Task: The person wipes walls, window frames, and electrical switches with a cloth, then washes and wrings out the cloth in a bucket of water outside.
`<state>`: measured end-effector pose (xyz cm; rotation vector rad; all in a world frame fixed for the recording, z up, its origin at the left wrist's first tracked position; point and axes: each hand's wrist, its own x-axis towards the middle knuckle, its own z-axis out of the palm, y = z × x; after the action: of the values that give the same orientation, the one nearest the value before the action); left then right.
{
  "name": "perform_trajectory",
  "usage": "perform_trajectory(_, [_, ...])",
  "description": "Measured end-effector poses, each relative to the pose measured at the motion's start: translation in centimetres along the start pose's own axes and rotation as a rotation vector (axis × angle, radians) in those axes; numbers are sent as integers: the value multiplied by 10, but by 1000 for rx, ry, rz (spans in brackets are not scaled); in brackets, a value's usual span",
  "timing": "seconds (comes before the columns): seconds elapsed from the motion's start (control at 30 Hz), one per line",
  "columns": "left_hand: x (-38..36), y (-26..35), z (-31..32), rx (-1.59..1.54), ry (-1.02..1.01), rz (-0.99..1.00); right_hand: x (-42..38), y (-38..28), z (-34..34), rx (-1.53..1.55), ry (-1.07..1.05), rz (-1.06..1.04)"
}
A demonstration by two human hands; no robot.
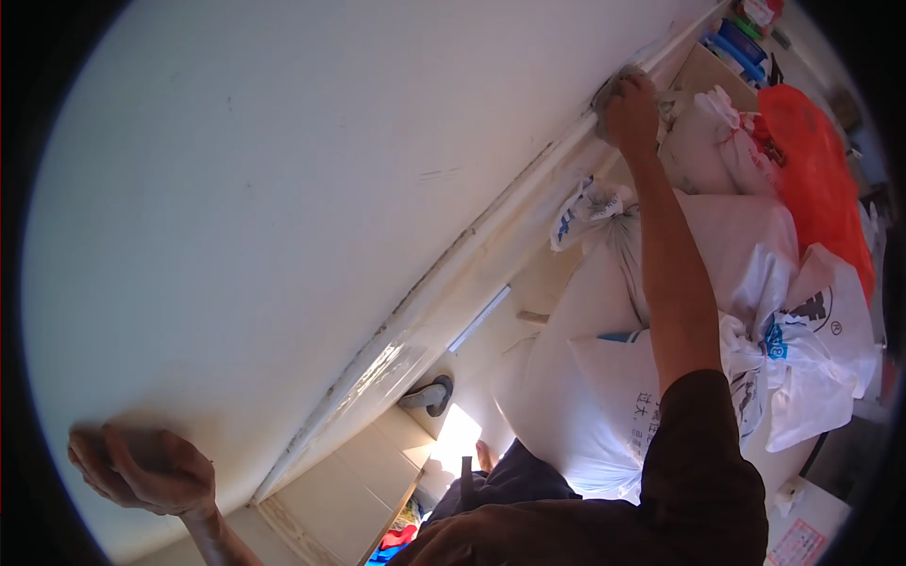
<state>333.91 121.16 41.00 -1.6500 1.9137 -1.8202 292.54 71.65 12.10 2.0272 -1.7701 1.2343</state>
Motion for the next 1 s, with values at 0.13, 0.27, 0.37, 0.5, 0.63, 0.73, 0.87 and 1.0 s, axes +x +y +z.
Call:
perform_trajectory(0.13, [-1,1,1,0,33,-24,-22,-38,-32,26,-120,14])
perform_trajectory(0.27, [3,6,2,45,59,-54,-69,-95,-74,112,-222,-135])
perform_trajectory(0.37, [3,9,-1,62,50,-51,-93,-118,-108,322,-381,-145])
perform_trajectory(0.5, [-3,3,0,56,10,-19,-49,-61,-101,530,-113,90])
perform_trajectory(0.63, [-2,1,0,57,-14,-1,58,28,-74,443,153,423])
perform_trajectory(0.73, [13,14,-3,39,17,21,95,80,-12,311,150,179])
perform_trajectory(0.87, [11,12,3,20,38,25,71,61,14,-86,-153,82])
perform_trajectory(1.0, [0,7,1,56,-5,5,59,33,-14,-128,-305,50])
